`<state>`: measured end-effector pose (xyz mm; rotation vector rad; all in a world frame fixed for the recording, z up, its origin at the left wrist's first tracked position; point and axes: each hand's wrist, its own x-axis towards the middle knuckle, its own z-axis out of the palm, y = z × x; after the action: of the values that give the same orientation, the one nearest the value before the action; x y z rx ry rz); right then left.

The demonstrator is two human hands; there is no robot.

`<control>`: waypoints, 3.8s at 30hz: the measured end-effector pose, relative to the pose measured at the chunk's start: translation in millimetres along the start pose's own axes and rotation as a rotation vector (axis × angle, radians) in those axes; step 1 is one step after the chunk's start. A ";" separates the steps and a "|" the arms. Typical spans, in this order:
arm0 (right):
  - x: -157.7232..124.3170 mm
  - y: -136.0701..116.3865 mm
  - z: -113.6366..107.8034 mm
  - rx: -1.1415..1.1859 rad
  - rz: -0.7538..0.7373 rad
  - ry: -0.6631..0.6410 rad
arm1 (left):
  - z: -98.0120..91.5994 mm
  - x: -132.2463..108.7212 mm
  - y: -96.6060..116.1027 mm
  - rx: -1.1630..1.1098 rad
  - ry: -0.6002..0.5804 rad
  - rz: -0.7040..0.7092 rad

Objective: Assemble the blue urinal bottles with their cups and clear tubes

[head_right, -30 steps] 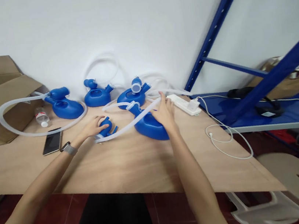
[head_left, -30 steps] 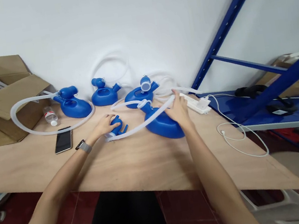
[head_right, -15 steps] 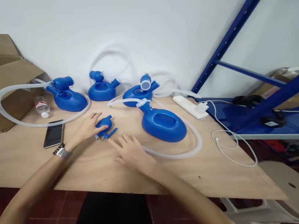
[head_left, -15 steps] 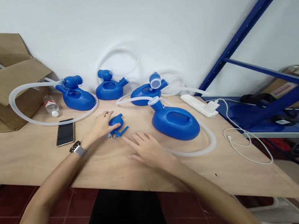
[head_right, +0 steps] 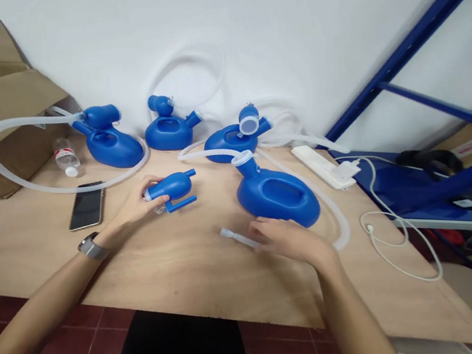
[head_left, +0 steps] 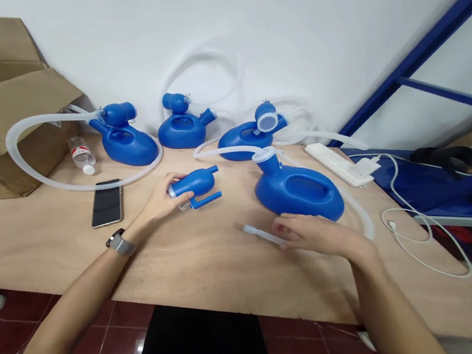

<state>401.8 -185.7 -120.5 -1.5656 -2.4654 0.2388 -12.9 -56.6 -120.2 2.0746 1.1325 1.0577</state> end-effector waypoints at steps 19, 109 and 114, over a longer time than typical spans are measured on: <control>78.4 -69.3 34.0 0.038 0.242 0.052 | -6.4 -2.7 3.1 -0.028 -0.127 0.093; 87.4 -62.1 86.5 1.216 0.113 0.515 | 12.8 -4.1 37.2 -1.245 -0.164 -0.933; 87.6 -67.3 86.0 1.262 0.136 0.513 | 13.8 -4.8 39.9 -1.216 -0.157 -0.942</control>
<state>284.3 -136.8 -178.9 -0.9840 -1.2660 1.0055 14.4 -81.9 -99.5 0.5346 0.8404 0.7289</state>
